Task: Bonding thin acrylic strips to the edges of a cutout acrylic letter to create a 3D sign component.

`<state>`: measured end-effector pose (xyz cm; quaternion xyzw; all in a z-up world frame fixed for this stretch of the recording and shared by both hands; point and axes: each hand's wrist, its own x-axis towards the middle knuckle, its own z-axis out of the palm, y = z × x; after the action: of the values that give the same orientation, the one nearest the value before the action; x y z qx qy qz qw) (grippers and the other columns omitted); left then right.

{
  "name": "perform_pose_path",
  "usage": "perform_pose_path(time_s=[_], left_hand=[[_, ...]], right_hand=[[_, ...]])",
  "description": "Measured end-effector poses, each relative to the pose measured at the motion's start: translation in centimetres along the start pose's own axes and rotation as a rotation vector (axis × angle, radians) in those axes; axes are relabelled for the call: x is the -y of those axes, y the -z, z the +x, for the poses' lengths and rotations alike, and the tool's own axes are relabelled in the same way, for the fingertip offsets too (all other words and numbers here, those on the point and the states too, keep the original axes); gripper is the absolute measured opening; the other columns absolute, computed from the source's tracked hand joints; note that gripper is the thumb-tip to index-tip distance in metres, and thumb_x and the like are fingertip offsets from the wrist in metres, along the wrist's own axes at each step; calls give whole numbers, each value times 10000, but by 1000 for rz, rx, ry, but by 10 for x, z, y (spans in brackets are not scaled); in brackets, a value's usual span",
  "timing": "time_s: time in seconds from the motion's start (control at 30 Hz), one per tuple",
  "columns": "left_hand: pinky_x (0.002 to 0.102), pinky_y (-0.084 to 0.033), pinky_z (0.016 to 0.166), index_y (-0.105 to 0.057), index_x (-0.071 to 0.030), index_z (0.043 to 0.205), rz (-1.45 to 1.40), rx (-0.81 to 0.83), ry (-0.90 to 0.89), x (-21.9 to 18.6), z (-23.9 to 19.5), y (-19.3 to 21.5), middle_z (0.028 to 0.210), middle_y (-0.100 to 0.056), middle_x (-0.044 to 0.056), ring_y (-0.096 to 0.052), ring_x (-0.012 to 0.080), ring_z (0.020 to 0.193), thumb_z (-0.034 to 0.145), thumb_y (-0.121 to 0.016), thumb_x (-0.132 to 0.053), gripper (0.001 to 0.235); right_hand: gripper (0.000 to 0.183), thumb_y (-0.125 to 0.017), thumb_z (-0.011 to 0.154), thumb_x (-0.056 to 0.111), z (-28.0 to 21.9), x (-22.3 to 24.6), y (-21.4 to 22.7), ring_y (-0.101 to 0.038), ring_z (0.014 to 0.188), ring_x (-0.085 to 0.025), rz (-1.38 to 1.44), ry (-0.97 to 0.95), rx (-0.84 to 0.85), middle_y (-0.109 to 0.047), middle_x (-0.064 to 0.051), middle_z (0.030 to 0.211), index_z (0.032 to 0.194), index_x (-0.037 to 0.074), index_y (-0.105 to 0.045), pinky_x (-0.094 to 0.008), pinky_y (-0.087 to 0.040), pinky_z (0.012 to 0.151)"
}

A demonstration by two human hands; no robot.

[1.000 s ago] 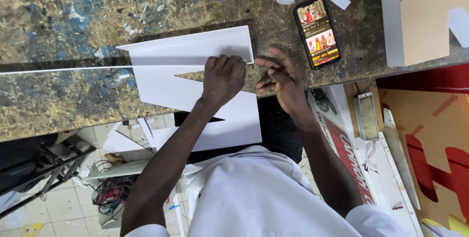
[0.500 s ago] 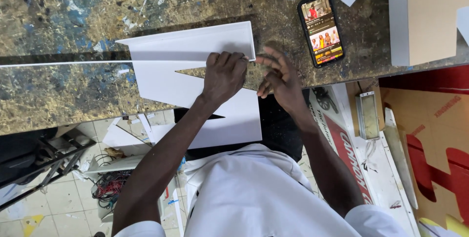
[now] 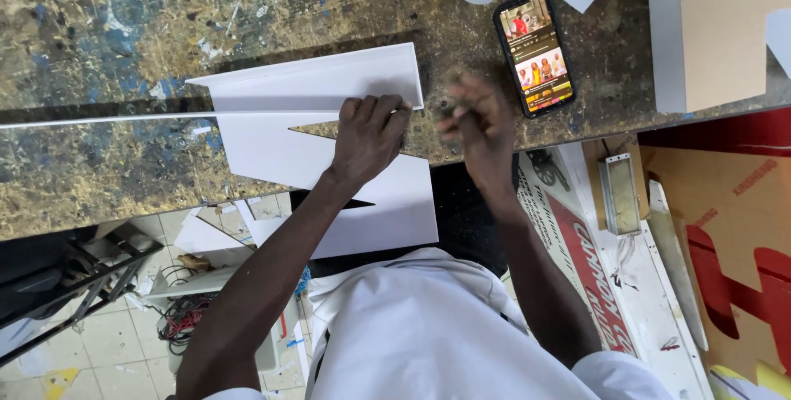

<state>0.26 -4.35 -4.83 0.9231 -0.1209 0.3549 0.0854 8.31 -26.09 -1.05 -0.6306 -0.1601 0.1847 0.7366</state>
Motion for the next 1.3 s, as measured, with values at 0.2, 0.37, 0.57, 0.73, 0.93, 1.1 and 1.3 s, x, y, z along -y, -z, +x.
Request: perform_pose_path(time_s=[0.2, 0.37, 0.57, 0.73, 0.93, 1.1, 1.3], left_hand=[[430, -395, 802, -642, -126, 1065, 42, 92, 17, -7, 11, 18, 1157, -762, 56, -640, 263, 856, 1075, -800, -79, 165], [432, -415, 812, -636, -113, 1054, 46, 71, 14, -7, 12, 19, 1154, -774, 74, -637, 265, 857, 1064, -828, -59, 199], [417, -401, 811, -702, -111, 1170, 26, 108, -1, -1, 7, 19, 1218, -761, 79, -625, 251, 867, 1028, -754, 30, 207], [415, -413, 807, -728, -124, 1194, 20, 100, -2, 1, 9, 20, 1218, -778, 63, -640, 243, 868, 1081, -797, -52, 150], [409, -407, 768, -704, -140, 1107, 31, 58, 15, 1, 21, 25, 1149, -789, 59, -652, 228, 864, 1100, -829, -103, 131], [401, -413, 721, -716, -135, 1136, 47, 107, 28, 4, 20, 25, 1174, -765, 48, -659, 230, 891, 1134, -786, -144, 71], [357, -417, 729, -699, -140, 1049, -13, 99, 47, 11, 31, 30, 1105, -773, 39, -662, 204, 867, 1129, -776, -138, 111]], right_hand=[[584, -671, 1184, -12, 68, 17, 12, -882, 880, -208, -329, 140, -249, -376, -181, 1858, 1697, 152, -446, -276, -744, 707], [776, -686, 1197, -7, 133, 2, 28, -945, 738, -191, -501, 177, -170, -837, -143, 917, 1776, 297, -269, -347, -854, 694], [333, -845, 1151, 341, 145, -3, 23, -305, 632, -136, -679, 369, -161, -417, -22, 693, 1319, 67, -758, -402, -208, 590], [601, -609, 1237, 586, 117, 35, 6, -526, 1036, -223, -604, 397, 28, -586, -148, 1371, 1624, 127, -591, -374, -408, 778], [519, -814, 1133, 367, 105, 74, -6, -654, 1180, -265, -459, 321, 125, -632, -160, 1397, 1506, 68, -609, -375, -546, 861], [467, -1004, 983, 257, 110, 91, -5, -595, 873, -125, -391, 214, 104, -671, -44, 1083, 1223, 102, -634, -287, -447, 699], [406, -898, 1001, 278, 130, 109, -33, -694, 1019, -260, -564, 259, 323, -729, -179, 1146, 1195, -47, -750, -367, -564, 847]])
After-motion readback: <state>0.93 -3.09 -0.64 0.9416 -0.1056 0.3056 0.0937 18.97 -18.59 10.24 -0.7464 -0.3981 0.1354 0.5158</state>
